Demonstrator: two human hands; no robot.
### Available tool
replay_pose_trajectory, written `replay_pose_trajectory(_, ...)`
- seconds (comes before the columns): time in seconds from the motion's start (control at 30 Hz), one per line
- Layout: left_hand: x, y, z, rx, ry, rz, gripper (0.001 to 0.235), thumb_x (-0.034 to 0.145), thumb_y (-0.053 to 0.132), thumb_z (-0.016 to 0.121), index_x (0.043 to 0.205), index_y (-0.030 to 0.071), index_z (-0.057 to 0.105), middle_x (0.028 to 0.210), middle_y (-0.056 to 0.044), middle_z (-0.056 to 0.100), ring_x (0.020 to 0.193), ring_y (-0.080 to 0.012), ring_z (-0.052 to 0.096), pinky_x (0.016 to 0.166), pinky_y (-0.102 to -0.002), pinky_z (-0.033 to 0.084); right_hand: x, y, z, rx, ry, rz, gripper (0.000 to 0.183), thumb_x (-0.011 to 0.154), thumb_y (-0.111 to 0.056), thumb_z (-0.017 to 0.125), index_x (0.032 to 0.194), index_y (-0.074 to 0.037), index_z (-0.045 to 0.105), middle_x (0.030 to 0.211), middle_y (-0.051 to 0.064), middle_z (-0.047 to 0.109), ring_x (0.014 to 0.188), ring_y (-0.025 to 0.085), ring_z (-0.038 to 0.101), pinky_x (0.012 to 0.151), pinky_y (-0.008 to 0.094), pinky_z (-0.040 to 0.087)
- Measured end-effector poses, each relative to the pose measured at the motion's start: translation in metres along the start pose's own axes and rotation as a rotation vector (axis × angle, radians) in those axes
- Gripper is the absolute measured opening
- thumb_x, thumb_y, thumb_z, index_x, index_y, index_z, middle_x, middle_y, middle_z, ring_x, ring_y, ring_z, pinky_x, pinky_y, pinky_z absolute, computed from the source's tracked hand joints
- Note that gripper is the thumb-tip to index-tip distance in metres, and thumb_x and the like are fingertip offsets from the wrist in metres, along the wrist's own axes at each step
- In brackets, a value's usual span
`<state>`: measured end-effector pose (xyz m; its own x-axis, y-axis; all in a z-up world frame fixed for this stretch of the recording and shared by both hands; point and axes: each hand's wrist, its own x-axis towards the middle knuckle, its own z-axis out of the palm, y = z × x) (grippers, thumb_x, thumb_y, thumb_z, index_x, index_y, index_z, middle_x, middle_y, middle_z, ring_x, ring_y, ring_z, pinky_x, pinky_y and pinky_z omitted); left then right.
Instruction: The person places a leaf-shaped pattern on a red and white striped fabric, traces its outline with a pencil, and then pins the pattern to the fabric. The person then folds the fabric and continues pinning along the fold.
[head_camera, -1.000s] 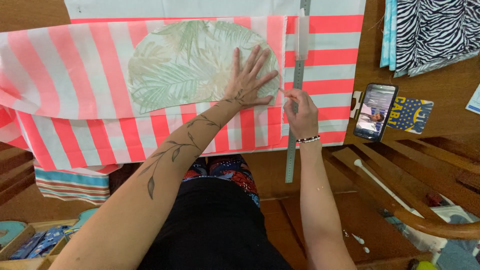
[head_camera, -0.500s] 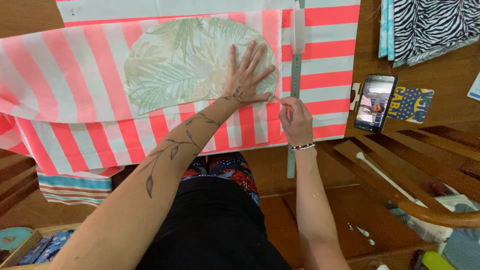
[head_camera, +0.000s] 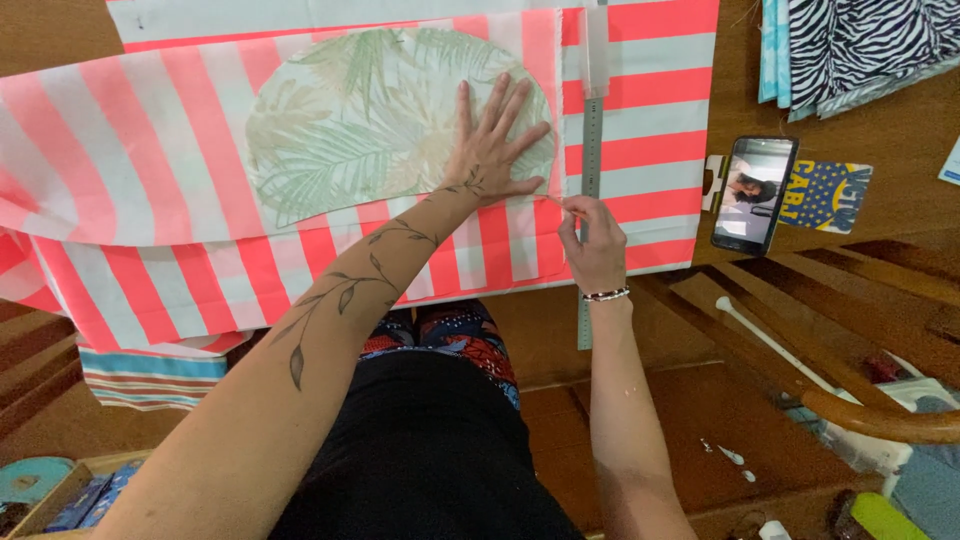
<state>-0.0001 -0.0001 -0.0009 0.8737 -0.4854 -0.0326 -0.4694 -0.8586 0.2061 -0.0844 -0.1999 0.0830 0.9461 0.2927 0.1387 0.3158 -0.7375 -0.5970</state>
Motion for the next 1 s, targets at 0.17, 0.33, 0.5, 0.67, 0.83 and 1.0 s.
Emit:
replay_pose_trajectory(0.17, 0.002, -0.003, 0.003, -0.010, -0.018, -0.007, 0.081, 0.088, 0.088, 0.034, 0.156, 0.043, 0.036, 0.169, -0.014, 0.000, 0.155, -0.0383, -0.005, 0.115, -0.077, -0.003, 0.002, -0.003, -0.002, -0.006, 0.153, -0.018, 0.013, 0.099, 0.001, 0.057, 0.112, 0.000, 0.059, 0.106, 0.014, 0.068, 0.090, 0.026, 0.069, 0.075, 0.034, 0.059)
replay_pose_trajectory(0.33, 0.004, -0.004, 0.005, -0.070, 0.005, 0.010, 0.081, 0.084, 0.086, 0.050, 0.148, 0.037, 0.046, 0.168, -0.016, 0.004, 0.153, -0.0405, -0.003, 0.114, -0.078, -0.002, -0.006, -0.004, 0.006, -0.018, 0.140, 0.018, 0.010, 0.103, -0.006, 0.055, 0.110, -0.001, 0.060, 0.102, 0.012, 0.068, 0.084, 0.026, 0.068, 0.068, 0.035, 0.056)
replay_pose_trajectory(0.5, 0.016, -0.002, 0.023, -0.300, 0.140, 0.195, 0.054, 0.075, 0.055, 0.084, 0.118, 0.028, 0.066, 0.133, -0.014, 0.046, 0.130, -0.0385, 0.039, 0.110, -0.061, 0.028, -0.010, -0.002, 0.015, 0.014, 0.120, -0.012, 0.012, 0.100, 0.001, 0.055, 0.112, -0.001, 0.057, 0.106, 0.012, 0.065, 0.091, 0.026, 0.067, 0.078, 0.035, 0.059)
replay_pose_trajectory(0.67, 0.025, 0.003, 0.078, -0.336, 0.261, 0.286, 0.021, 0.071, 0.047, 0.085, 0.076, 0.035, 0.068, 0.092, 0.009, 0.053, 0.108, -0.0154, 0.048, 0.093, -0.041, 0.037, -0.014, 0.011, 0.030, -0.005, 0.225, 0.026, 0.015, 0.095, -0.001, 0.062, 0.107, -0.010, 0.064, 0.097, 0.006, 0.069, 0.087, 0.026, 0.072, 0.076, 0.036, 0.061)
replay_pose_trajectory(0.83, 0.033, -0.016, 0.032, -0.366, 0.049, 0.484, 0.028, 0.080, 0.017, 0.080, 0.090, 0.043, 0.080, 0.100, 0.008, 0.059, 0.102, -0.0270, 0.045, 0.081, -0.045, 0.036, -0.010, -0.001, 0.022, -0.027, 0.103, 0.016, 0.013, 0.100, 0.000, 0.057, 0.113, -0.001, 0.057, 0.106, 0.011, 0.065, 0.090, 0.025, 0.067, 0.076, 0.035, 0.060)
replay_pose_trajectory(1.0, 0.036, -0.021, 0.010, -0.151, -0.172, 0.599, 0.042, 0.086, 0.021, 0.074, 0.114, 0.053, 0.072, 0.115, -0.004, 0.049, 0.108, -0.0320, 0.041, 0.087, -0.045, 0.037, -0.008, -0.003, 0.025, -0.037, 0.104, -0.010, 0.013, 0.100, -0.001, 0.057, 0.113, -0.001, 0.057, 0.107, 0.012, 0.065, 0.091, 0.027, 0.067, 0.078, 0.037, 0.060)
